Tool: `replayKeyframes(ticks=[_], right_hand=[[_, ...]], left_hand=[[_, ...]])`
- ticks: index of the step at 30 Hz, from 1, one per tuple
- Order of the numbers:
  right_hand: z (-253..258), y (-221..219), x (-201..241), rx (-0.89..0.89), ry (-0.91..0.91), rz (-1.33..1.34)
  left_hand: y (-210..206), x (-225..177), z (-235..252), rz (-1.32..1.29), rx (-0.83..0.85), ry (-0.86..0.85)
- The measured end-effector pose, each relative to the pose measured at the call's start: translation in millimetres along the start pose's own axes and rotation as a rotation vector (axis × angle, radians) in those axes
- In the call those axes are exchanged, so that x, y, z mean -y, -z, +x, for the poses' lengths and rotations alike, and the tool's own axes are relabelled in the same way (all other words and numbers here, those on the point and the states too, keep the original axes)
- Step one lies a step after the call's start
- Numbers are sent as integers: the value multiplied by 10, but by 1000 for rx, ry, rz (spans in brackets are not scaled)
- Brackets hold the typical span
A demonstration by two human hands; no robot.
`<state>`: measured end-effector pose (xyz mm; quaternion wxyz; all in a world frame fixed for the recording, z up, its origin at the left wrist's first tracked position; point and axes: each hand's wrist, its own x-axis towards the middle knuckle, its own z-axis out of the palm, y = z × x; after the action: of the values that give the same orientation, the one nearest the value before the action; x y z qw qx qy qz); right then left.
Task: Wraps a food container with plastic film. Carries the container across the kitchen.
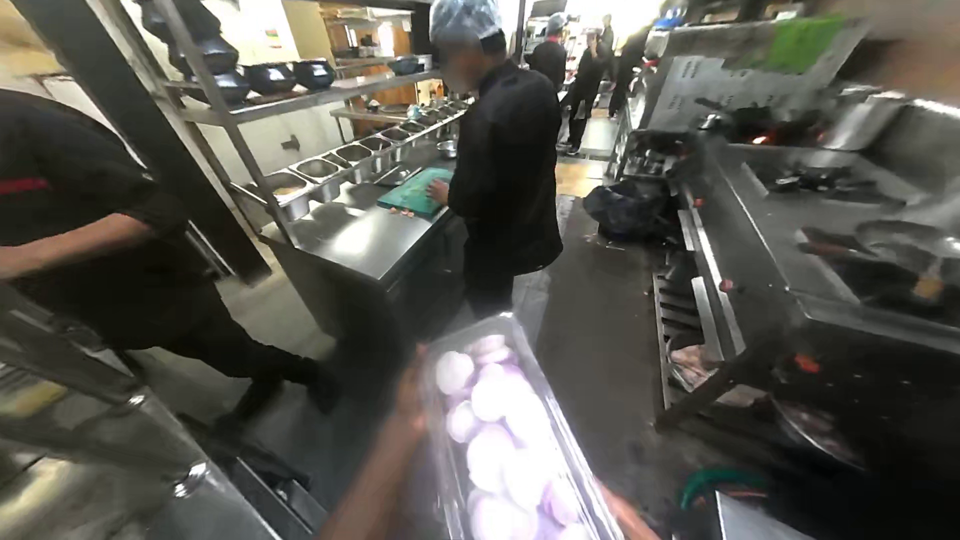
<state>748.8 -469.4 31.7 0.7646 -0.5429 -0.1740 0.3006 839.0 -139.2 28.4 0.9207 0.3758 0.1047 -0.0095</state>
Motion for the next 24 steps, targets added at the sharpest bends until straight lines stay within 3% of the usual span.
replayKeyframes(ticks=[2,6,10,14,16,20,22,24], right_hand=[[421,448,-20,156,22,23],[1183,1182,78,179,-109,232],[1831,1616,174,200,-195,346],[2419,1828,365,208,-241,349],[2713,1902,398,307,-238,360],[3416,1927,468,552,-266,169],[3907,1891,680,673,-241,-141],[4428,1684,884,709,-91,-429]], left_hand=[[207,-135,559,-7,39,-31],[53,-163,1080,38,59,-121],[-521,118,1306,172,-385,-441],[-699,306,1101,416,-386,-272],[-569,338,1092,306,-340,-278],[-387,306,1437,-39,-439,-412],[-237,266,1561,-65,-457,-509],[-101,238,1600,-22,-484,-617]])
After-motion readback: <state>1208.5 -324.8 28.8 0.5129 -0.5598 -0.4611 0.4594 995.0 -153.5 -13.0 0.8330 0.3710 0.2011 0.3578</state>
